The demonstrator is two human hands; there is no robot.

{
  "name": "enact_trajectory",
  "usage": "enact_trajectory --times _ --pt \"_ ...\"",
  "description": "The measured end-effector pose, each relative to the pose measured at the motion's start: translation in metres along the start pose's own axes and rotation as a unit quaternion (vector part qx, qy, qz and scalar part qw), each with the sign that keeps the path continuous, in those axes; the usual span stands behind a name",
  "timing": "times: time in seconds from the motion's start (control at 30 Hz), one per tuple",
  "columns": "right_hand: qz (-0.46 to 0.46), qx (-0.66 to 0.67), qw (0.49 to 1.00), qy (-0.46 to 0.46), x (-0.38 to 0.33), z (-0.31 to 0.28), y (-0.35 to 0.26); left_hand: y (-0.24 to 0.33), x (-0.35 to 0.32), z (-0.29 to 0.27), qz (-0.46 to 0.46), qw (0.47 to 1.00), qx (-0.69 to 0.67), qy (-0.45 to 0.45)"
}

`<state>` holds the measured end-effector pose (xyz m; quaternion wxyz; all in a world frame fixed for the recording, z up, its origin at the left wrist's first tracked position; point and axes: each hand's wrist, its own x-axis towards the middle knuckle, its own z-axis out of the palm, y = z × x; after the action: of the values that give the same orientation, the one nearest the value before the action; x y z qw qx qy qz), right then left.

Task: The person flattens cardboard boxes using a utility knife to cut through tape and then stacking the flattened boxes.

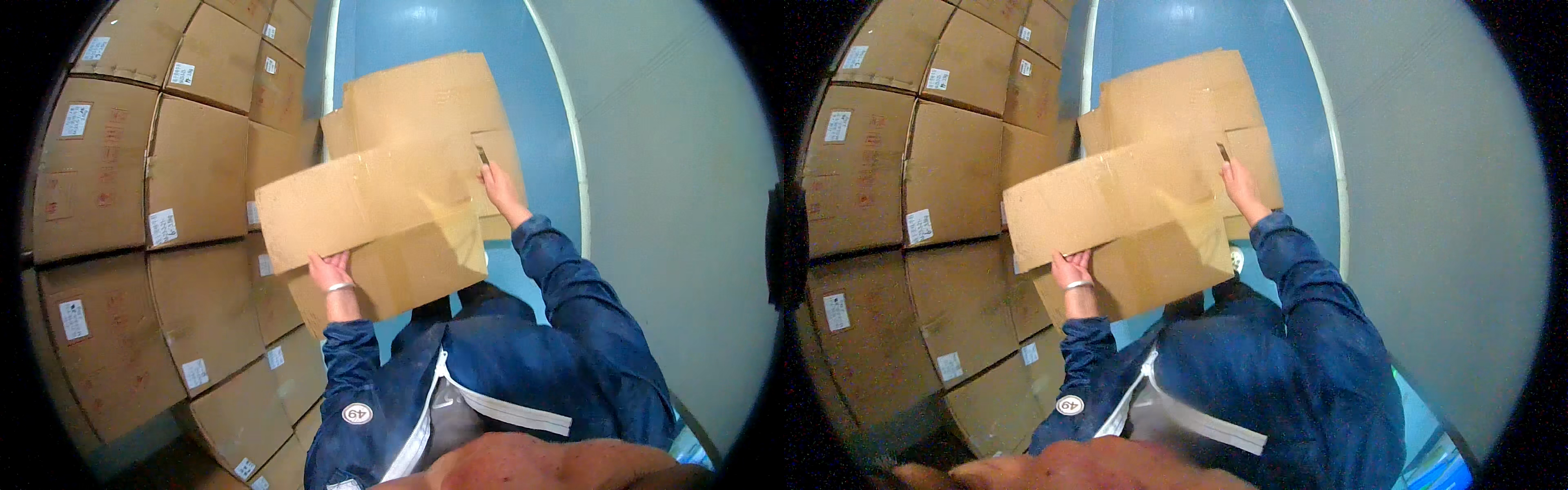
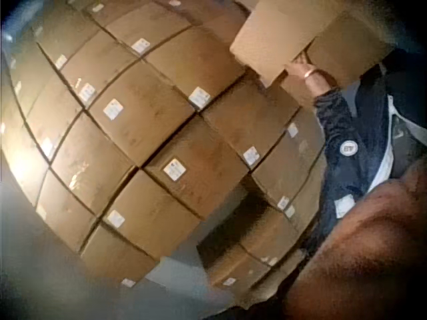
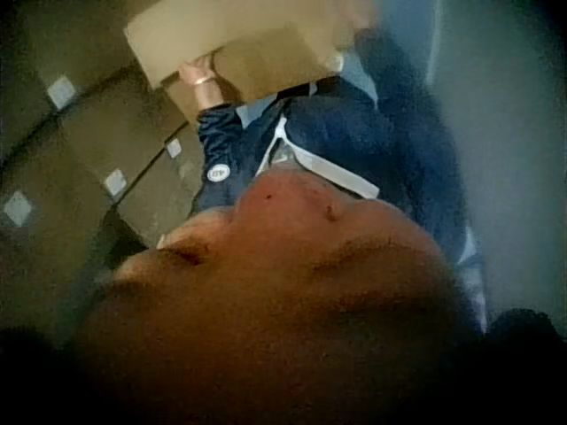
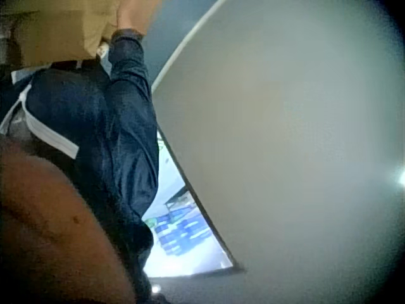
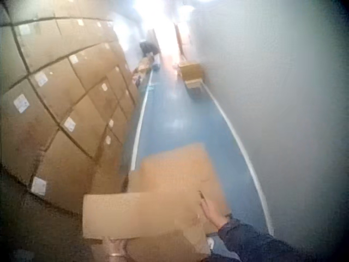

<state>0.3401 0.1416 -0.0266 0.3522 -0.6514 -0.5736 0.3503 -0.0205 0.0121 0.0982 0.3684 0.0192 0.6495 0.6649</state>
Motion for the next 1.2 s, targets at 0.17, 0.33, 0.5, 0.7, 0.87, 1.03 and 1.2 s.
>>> enact_trajectory --times 0.17,0.33,0.5,0.7,0.87,1.03,1.2 --pt "-0.004 0.199 0.977 0.069 -0.02 -0.002 -0.043 0.095 -0.017 -0.005 -0.009 1.0 -0.008 -0.014" --pt "-0.063 0.225 0.967 0.102 -0.024 -0.07 -0.133 0.145 -0.042 0.014 -0.001 0.976 -0.092 -0.199" --pt "-0.13 0.193 0.966 0.11 -0.046 -0.134 -0.146 0.126 -0.056 0.041 -0.035 0.986 -0.068 -0.146" --pt "0.009 0.351 0.917 -0.188 -0.079 -0.176 -0.11 0.115 -0.036 0.039 -0.044 0.994 0.061 -0.075" --pt "0.027 0.24 0.959 -0.147 -0.103 -0.17 -0.097 0.106 -0.027 0.04 -0.054 0.991 0.078 -0.097" --pt "0.003 0.207 0.971 -0.124 -0.112 -0.141 -0.067 0.106 -0.023 0.04 -0.059 0.991 0.084 -0.085" --pt "0.028 0.144 0.929 -0.341 -0.122 -0.142 -0.064 0.096 -0.024 0.032 -0.062 0.991 0.099 -0.065"
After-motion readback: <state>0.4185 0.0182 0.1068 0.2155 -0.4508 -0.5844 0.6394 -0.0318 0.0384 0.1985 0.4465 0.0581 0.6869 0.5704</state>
